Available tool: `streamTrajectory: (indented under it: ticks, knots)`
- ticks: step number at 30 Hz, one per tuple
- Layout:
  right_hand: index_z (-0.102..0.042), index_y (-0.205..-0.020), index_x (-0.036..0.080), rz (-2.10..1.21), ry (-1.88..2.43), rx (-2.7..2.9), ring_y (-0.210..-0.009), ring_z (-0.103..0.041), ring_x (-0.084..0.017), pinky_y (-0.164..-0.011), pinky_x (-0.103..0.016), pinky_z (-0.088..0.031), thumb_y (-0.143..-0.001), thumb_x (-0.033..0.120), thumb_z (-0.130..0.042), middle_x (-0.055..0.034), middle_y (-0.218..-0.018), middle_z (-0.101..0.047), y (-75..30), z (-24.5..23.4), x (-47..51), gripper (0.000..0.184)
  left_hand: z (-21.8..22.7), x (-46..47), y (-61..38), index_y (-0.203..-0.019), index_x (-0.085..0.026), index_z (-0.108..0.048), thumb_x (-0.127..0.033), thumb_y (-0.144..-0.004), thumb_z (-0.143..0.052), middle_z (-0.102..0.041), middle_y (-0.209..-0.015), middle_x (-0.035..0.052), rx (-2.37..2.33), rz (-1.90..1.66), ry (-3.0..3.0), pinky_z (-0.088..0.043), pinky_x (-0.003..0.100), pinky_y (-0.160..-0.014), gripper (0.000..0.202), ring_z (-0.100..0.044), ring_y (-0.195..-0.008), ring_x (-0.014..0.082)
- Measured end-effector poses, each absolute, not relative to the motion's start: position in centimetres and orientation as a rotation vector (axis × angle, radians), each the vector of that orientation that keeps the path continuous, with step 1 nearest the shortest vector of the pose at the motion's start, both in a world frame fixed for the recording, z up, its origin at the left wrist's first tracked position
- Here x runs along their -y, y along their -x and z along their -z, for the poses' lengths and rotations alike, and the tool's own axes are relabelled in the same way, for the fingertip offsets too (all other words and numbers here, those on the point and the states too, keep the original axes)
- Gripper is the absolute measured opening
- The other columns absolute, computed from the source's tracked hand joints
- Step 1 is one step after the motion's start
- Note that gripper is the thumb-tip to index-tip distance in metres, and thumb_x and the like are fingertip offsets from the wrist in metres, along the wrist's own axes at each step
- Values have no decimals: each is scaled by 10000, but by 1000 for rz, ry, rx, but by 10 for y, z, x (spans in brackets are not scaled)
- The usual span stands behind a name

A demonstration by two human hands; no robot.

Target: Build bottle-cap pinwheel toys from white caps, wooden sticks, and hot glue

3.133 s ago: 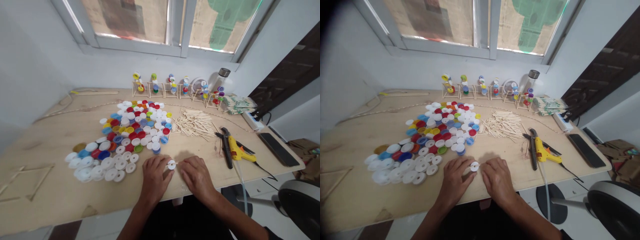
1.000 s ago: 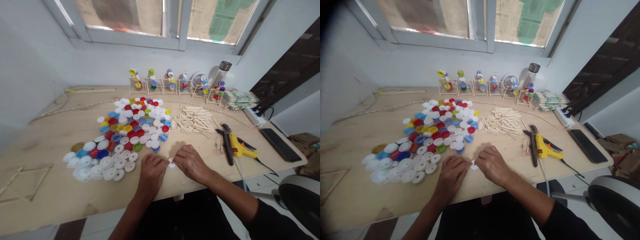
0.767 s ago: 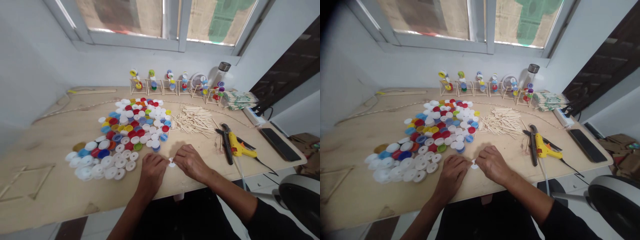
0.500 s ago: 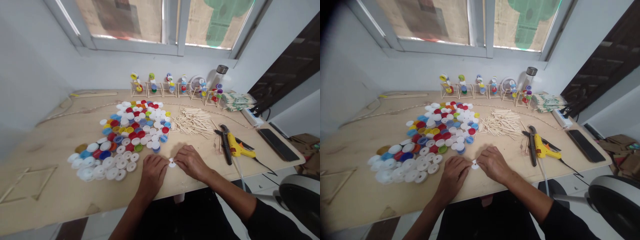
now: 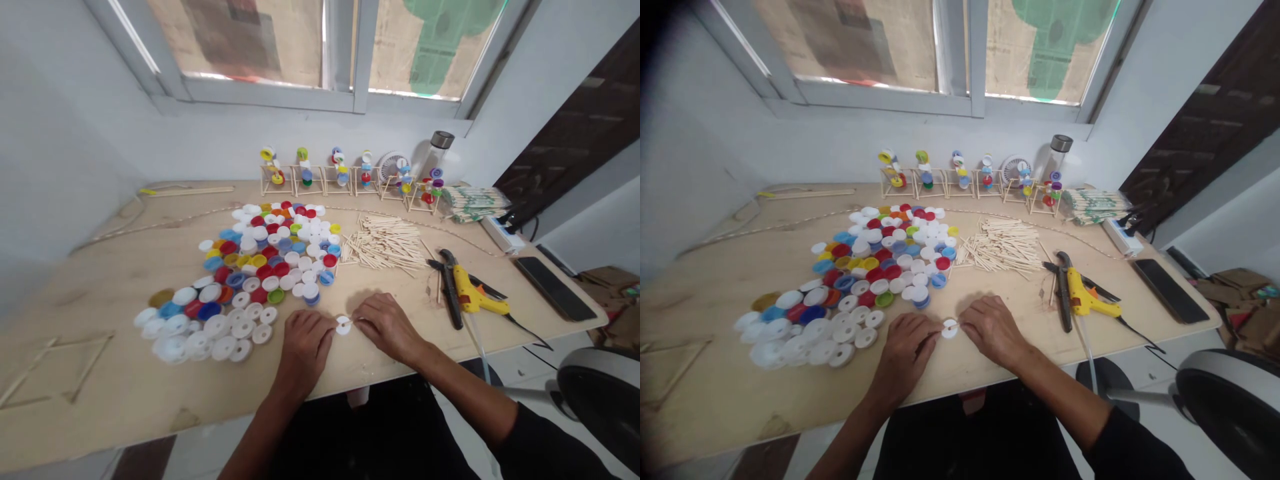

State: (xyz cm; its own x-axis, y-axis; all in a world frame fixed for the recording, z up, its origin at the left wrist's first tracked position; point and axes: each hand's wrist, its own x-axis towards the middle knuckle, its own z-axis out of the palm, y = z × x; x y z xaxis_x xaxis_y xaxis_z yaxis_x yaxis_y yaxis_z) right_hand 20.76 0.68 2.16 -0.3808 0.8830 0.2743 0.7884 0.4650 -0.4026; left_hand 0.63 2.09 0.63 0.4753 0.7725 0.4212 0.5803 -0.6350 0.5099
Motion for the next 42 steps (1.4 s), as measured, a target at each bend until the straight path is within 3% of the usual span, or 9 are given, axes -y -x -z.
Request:
streamTrajectory:
  ticks: [4,8,42]
  knots:
    - [-640,-853,174,-303,1354,2300,-794,-550,-174,-764,-308,-341,-905,208,-555,-38,-802,-651,-208,-21,-11,106,-8,-20,-7,-925,-220,-616,-185,-863,-505,-679,-868,32,-1160,-901,-2388,-390,413,-855,132,-587,-861,210]
    - [-638,-859,174,-342,1311,2304,-783,-568,-163,-765,-299,-348,-907,202,-552,-34,-796,-656,-210,-19,-14,102,-8,-19,-11,-1062,-229,-599,-228,-789,-634,-678,-986,52,-1184,-911,-2384,-389,431,-884,275,-576,-941,238]
    - [-626,-874,178,-454,1227,2368,-789,-574,-162,-782,-298,-383,-917,174,-512,-34,-792,-642,-213,-22,-20,123,-5,-22,-15,-1012,-231,-637,-182,-800,-614,-672,-979,38,-1226,-810,-2388,-360,427,-890,219,-541,-947,240]
